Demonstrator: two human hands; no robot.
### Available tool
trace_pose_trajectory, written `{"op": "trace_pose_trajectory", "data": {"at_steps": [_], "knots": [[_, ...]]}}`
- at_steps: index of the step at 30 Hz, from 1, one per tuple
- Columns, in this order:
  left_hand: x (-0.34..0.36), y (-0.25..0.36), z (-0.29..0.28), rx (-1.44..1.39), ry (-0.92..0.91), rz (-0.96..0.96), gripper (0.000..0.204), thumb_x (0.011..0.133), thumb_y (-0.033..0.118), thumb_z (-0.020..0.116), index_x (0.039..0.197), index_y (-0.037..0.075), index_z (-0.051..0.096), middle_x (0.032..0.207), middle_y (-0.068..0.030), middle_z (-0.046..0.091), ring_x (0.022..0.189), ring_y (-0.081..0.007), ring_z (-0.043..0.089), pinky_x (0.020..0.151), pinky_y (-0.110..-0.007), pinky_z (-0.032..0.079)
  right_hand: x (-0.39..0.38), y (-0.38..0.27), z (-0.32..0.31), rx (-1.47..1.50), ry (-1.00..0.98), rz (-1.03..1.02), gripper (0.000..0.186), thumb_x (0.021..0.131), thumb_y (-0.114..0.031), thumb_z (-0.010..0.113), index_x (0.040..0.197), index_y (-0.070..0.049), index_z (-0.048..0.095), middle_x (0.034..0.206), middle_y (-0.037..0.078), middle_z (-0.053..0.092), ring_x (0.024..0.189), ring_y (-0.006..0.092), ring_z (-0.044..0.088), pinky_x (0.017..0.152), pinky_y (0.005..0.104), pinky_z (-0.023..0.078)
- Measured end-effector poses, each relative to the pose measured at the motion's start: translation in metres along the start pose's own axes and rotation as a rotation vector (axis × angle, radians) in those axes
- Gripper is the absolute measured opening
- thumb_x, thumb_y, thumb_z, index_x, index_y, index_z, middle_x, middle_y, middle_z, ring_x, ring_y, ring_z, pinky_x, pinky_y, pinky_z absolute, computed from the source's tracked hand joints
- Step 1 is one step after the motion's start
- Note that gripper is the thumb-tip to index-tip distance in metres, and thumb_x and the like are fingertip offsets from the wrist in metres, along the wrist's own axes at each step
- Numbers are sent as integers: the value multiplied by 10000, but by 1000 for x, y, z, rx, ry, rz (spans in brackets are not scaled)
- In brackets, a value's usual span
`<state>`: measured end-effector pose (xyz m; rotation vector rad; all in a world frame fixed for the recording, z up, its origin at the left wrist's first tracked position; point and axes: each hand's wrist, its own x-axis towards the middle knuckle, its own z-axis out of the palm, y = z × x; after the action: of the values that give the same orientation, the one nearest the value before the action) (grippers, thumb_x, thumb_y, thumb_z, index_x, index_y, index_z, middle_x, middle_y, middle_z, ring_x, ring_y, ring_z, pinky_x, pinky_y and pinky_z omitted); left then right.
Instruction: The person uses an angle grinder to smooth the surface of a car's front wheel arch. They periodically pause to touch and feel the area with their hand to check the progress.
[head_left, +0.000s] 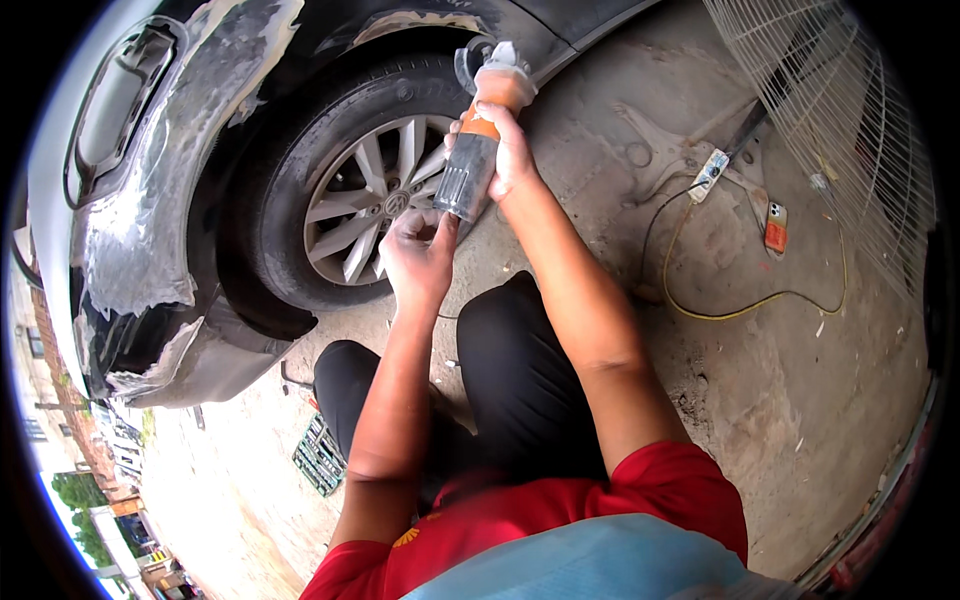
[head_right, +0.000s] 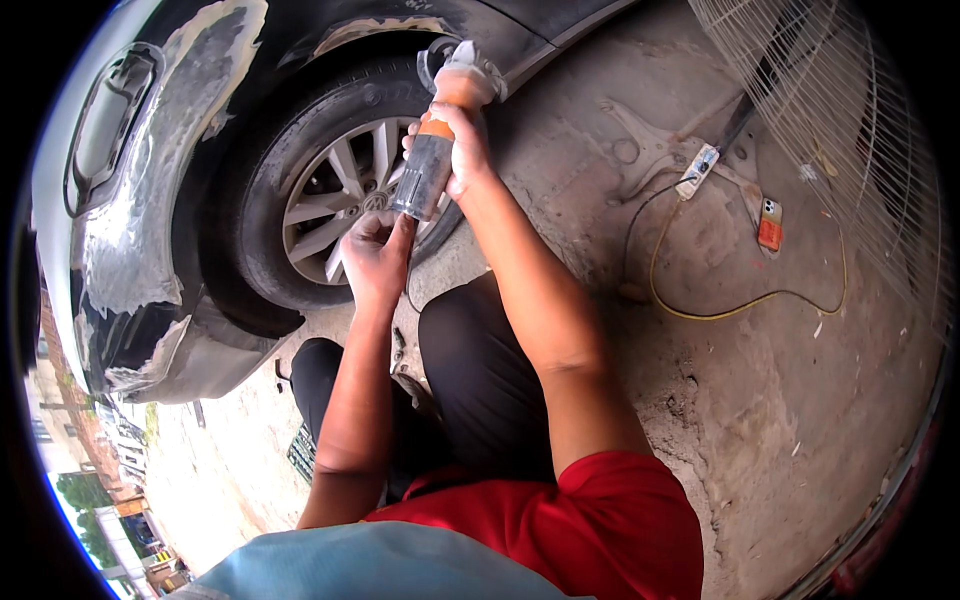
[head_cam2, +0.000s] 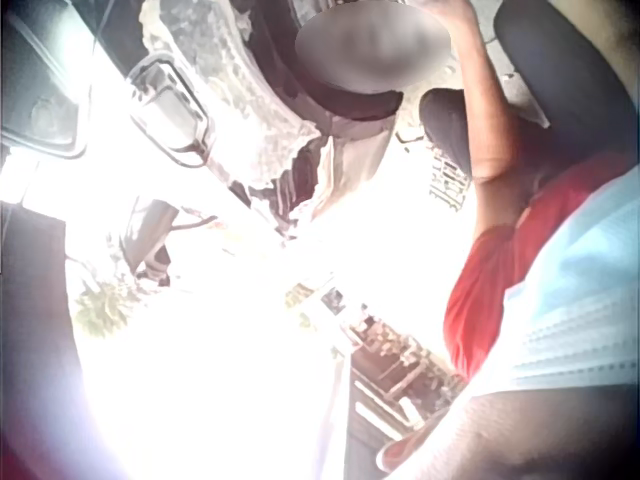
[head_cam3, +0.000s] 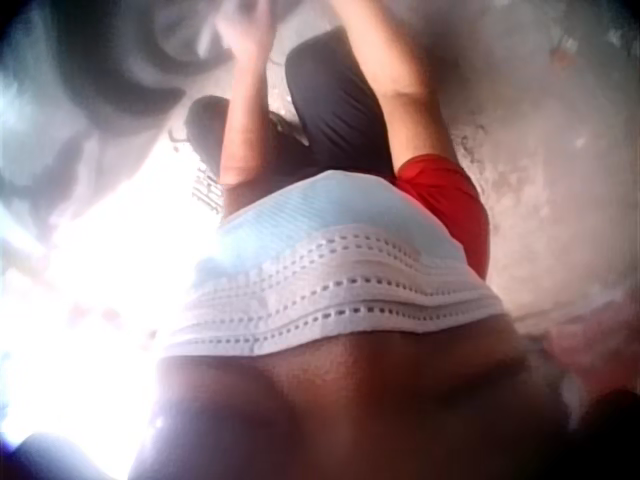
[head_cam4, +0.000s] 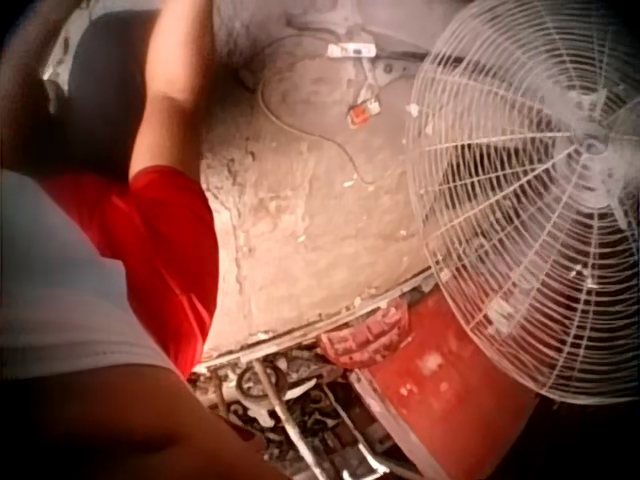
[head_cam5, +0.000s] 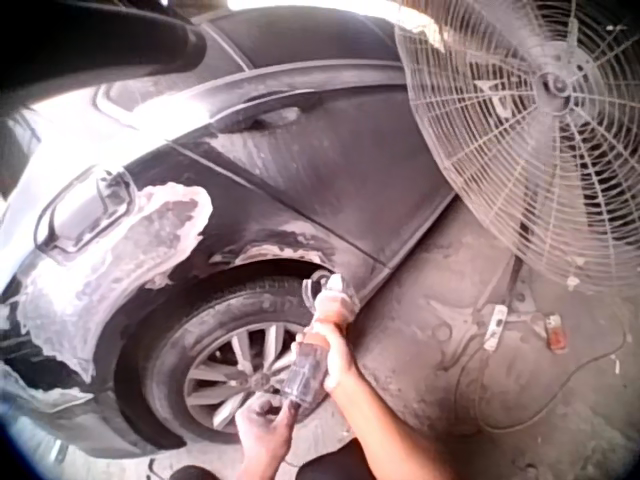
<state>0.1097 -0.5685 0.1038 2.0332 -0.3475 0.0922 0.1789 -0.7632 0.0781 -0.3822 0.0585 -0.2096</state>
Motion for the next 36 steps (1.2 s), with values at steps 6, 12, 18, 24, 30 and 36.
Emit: {"op": "trace_pose_trajectory", "data": {"at_steps": [6,12,18,24,30,36], "knots": [[7,18,-22,107,-54,49,228,892,204,832,852,-17,792,765,-170,747,649,-235,710,641,-394,548,8,2,15,-15,-16,94,370,912,-381,760,1062,-77,611,881,126,687,773,304,716,733,457,615],[-7,7,-40,105,-63,104,274,850,297,820,785,32,791,735,-191,713,695,-379,718,674,-475,566,-19,11,10,-84,19,37,321,945,-380,722,1030,-95,599,890,114,663,793,318,680,744,484,586],[-39,2,-62,-144,-61,16,229,885,197,874,839,-10,788,702,-96,707,647,-107,640,632,-324,529,-69,9,59,-285,102,-81,369,953,-364,702,1109,-49,591,992,145,657,911,322,671,821,467,573],[-65,5,-95,-231,16,116,293,860,283,895,832,10,792,749,-135,728,693,-252,698,674,-387,556,-102,7,112,-412,23,-69,332,955,-345,717,1112,-85,583,999,128,654,923,308,665,846,459,564],[-74,-11,-127,-193,54,299,372,817,351,892,963,21,798,926,-158,755,867,-337,738,799,-438,580,-113,28,145,-553,62,-21,292,985,-311,708,1116,-89,573,970,130,662,888,308,680,828,458,569],[-84,-28,-174,54,215,437,610,846,310,845,1366,40,674,1353,-196,662,1234,-359,662,1074,-456,536,-137,47,113,-653,203,2,363,976,-335,733,1190,-91,571,971,145,673,865,323,701,765,452,595]]}}
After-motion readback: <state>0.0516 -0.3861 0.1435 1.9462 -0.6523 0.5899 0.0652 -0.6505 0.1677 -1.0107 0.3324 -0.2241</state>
